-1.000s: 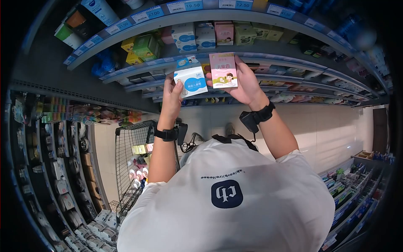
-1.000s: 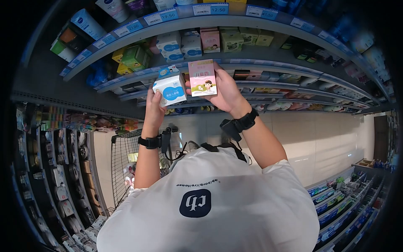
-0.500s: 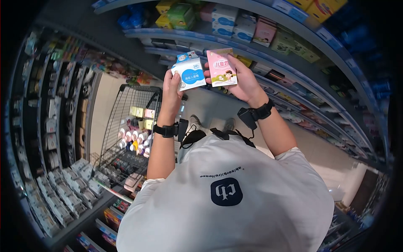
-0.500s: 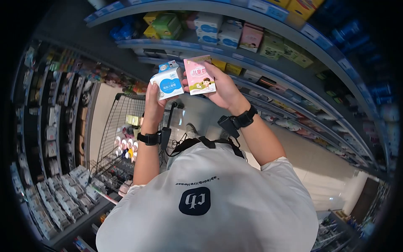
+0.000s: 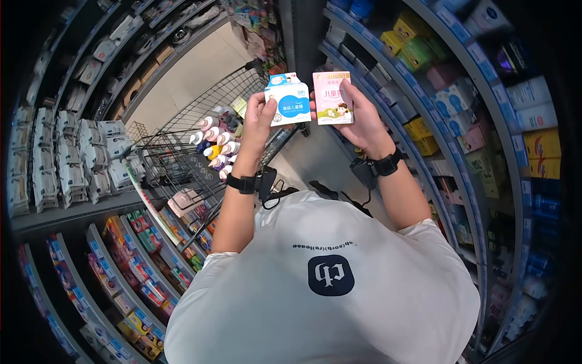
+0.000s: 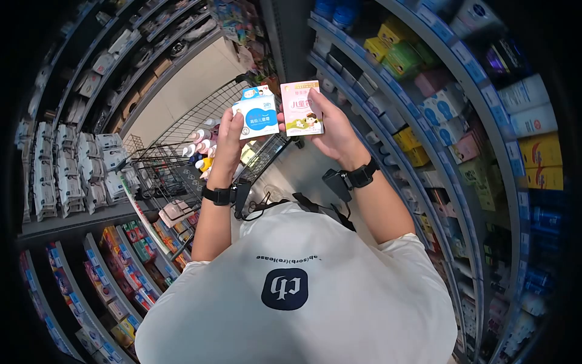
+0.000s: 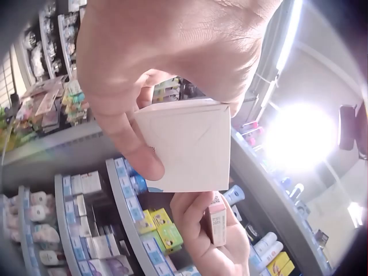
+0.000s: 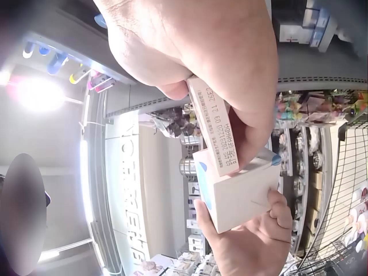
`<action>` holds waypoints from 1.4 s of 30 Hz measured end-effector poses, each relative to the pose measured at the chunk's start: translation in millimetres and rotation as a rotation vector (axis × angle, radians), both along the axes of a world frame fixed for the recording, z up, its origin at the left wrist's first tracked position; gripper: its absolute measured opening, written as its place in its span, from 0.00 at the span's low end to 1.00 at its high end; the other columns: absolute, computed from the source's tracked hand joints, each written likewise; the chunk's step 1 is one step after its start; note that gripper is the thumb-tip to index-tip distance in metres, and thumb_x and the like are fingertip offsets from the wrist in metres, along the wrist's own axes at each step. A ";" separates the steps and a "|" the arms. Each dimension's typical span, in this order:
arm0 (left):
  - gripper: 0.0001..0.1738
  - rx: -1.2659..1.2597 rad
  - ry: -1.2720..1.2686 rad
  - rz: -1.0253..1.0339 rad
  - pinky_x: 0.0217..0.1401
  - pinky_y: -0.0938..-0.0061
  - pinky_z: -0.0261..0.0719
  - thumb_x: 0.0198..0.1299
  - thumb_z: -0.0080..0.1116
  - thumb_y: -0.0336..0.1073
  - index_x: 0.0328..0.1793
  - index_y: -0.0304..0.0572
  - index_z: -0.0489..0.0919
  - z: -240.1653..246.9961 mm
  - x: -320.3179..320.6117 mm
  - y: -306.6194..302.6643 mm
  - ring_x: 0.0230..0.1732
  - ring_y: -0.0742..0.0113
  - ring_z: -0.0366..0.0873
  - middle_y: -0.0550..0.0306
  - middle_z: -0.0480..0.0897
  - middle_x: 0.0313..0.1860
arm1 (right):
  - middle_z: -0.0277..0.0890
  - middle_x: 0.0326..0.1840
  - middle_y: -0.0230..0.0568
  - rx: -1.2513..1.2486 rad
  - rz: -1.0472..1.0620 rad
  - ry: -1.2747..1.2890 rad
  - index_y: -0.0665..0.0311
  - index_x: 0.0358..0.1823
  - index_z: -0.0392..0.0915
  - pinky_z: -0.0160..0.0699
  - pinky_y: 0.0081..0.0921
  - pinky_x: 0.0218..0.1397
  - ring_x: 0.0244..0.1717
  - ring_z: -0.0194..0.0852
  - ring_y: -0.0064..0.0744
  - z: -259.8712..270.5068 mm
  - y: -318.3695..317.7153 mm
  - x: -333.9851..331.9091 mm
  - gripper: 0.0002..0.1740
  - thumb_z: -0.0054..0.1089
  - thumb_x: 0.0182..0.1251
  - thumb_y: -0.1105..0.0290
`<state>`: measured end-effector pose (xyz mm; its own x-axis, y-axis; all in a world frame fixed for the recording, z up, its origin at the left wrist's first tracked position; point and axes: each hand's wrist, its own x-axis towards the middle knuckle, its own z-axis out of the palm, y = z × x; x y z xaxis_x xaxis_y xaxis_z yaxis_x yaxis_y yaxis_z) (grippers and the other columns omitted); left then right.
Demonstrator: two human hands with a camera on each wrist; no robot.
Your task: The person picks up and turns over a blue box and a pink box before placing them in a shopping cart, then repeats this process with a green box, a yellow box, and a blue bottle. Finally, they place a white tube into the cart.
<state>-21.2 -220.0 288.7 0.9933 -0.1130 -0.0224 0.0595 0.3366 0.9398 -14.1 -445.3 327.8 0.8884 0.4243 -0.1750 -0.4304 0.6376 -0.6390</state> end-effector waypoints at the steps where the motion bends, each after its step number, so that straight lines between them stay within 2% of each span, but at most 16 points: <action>1: 0.29 -0.004 -0.006 0.018 0.38 0.67 0.88 0.69 0.56 0.51 0.60 0.33 0.65 0.7 2.8 14.4 0.44 0.65 0.83 0.48 0.79 0.47 | 0.78 0.56 0.57 -0.004 0.018 -0.006 0.71 0.67 0.66 0.82 0.41 0.60 0.53 0.82 0.46 1.7 13.7 6.2 0.30 0.34 0.81 0.51; 9: 0.31 0.061 -0.045 0.178 0.41 0.73 0.84 0.68 0.58 0.52 0.62 0.32 0.66 0.0 18.6 112.3 0.44 0.69 0.80 0.49 0.77 0.48 | 0.78 0.55 0.54 -0.003 0.134 -0.046 0.71 0.67 0.65 0.82 0.40 0.60 0.53 0.82 0.44 5.9 113.7 47.9 0.30 0.35 0.81 0.51; 16: 0.33 0.018 -0.041 0.286 0.45 0.72 0.83 0.67 0.59 0.52 0.66 0.32 0.66 4.8 19.6 150.3 0.47 0.69 0.78 0.51 0.78 0.48 | 0.77 0.56 0.54 0.004 0.265 -0.064 0.71 0.66 0.65 0.83 0.40 0.58 0.52 0.82 0.43 1.6 157.5 72.8 0.30 0.34 0.81 0.51; 23: 0.35 -0.138 0.029 0.285 0.57 0.71 0.80 0.66 0.61 0.48 0.71 0.36 0.63 9.3 22.4 167.9 0.58 0.66 0.76 0.51 0.75 0.58 | 0.77 0.56 0.55 0.063 0.302 -0.028 0.70 0.67 0.65 0.82 0.42 0.58 0.52 0.82 0.46 8.7 182.7 89.9 0.31 0.31 0.82 0.50; 25: 0.37 -0.187 0.021 0.295 0.63 0.70 0.76 0.65 0.62 0.45 0.74 0.37 0.61 10.0 24.7 171.0 0.64 0.65 0.72 0.52 0.72 0.62 | 0.78 0.56 0.55 0.091 0.321 -0.049 0.70 0.67 0.65 0.82 0.43 0.59 0.52 0.82 0.46 11.5 185.2 95.8 0.31 0.29 0.82 0.50; 26: 0.41 -0.199 0.027 0.280 0.69 0.67 0.70 0.63 0.64 0.40 0.77 0.37 0.57 9.2 26.8 174.8 0.70 0.62 0.66 0.50 0.67 0.69 | 0.78 0.56 0.55 0.095 0.323 -0.057 0.70 0.67 0.65 0.82 0.43 0.59 0.52 0.82 0.46 12.6 185.8 99.5 0.31 0.29 0.82 0.50; 27: 0.41 -0.197 0.019 0.282 0.69 0.67 0.70 0.63 0.64 0.40 0.77 0.37 0.57 12.1 28.7 174.4 0.70 0.62 0.66 0.50 0.67 0.69 | 0.78 0.55 0.55 0.100 0.334 -0.063 0.69 0.66 0.65 0.82 0.43 0.58 0.52 0.82 0.46 13.2 185.3 102.8 0.30 0.31 0.82 0.50; 29: 0.44 -0.109 -0.089 0.244 0.74 0.65 0.63 0.60 0.66 0.36 0.79 0.37 0.55 16.0 31.1 173.2 0.75 0.60 0.60 0.49 0.64 0.73 | 0.78 0.55 0.56 0.106 0.349 -0.069 0.69 0.66 0.66 0.82 0.43 0.58 0.52 0.82 0.46 13.9 183.6 108.2 0.29 0.32 0.81 0.51; 30: 0.48 -0.069 -0.095 0.238 0.76 0.64 0.60 0.55 0.69 0.31 0.79 0.38 0.54 17.0 34.0 173.5 0.76 0.59 0.58 0.48 0.62 0.74 | 0.79 0.54 0.56 0.049 0.339 -0.096 0.68 0.65 0.67 0.82 0.43 0.58 0.51 0.83 0.45 13.9 182.1 110.3 0.28 0.34 0.81 0.52; 32: 0.49 -0.031 -0.111 0.234 0.76 0.64 0.61 0.54 0.70 0.30 0.79 0.38 0.54 19.7 39.0 170.9 0.76 0.59 0.58 0.48 0.62 0.74 | 0.79 0.53 0.56 -0.009 0.330 -0.117 0.68 0.65 0.67 0.82 0.42 0.57 0.51 0.83 0.45 13.5 179.2 114.3 0.26 0.37 0.81 0.53; 34: 0.50 0.008 -0.129 0.228 0.75 0.64 0.61 0.53 0.70 0.29 0.80 0.39 0.53 24.2 41.5 166.0 0.76 0.59 0.59 0.48 0.63 0.74 | 0.80 0.51 0.56 0.001 0.323 -0.096 0.68 0.64 0.67 0.82 0.41 0.56 0.50 0.84 0.45 14.9 176.4 118.5 0.22 0.43 0.78 0.60; 35: 0.51 0.041 -0.164 0.221 0.75 0.64 0.63 0.53 0.71 0.28 0.80 0.39 0.52 26.1 41.7 163.6 0.75 0.59 0.60 0.48 0.63 0.73 | 0.80 0.51 0.56 0.002 0.323 -0.094 0.68 0.64 0.67 0.82 0.41 0.56 0.50 0.84 0.45 16.1 175.5 119.5 0.22 0.43 0.78 0.60; 37: 0.52 0.076 -0.196 0.211 0.74 0.64 0.64 0.52 0.71 0.28 0.80 0.40 0.51 27.9 43.9 159.4 0.75 0.59 0.60 0.48 0.63 0.73 | 0.80 0.51 0.56 -0.026 0.293 -0.090 0.68 0.65 0.65 0.82 0.41 0.56 0.49 0.84 0.47 18.3 173.7 121.0 0.21 0.46 0.76 0.66; 40: 0.52 0.111 -0.162 0.246 0.74 0.62 0.64 0.54 0.73 0.32 0.79 0.40 0.51 22.8 49.3 155.5 0.74 0.59 0.61 0.48 0.66 0.71 | 0.78 0.52 0.56 -0.010 0.335 -0.105 0.69 0.65 0.63 0.83 0.41 0.56 0.50 0.83 0.47 17.1 168.9 127.8 0.21 0.47 0.74 0.70; 42: 0.45 0.025 -0.134 0.295 0.66 0.62 0.76 0.58 0.72 0.38 0.75 0.38 0.56 15.6 56.7 153.8 0.68 0.59 0.71 0.48 0.71 0.65 | 0.78 0.53 0.55 -0.013 0.322 -0.108 0.69 0.66 0.63 0.83 0.41 0.56 0.50 0.83 0.47 19.8 167.7 129.3 0.22 0.47 0.74 0.70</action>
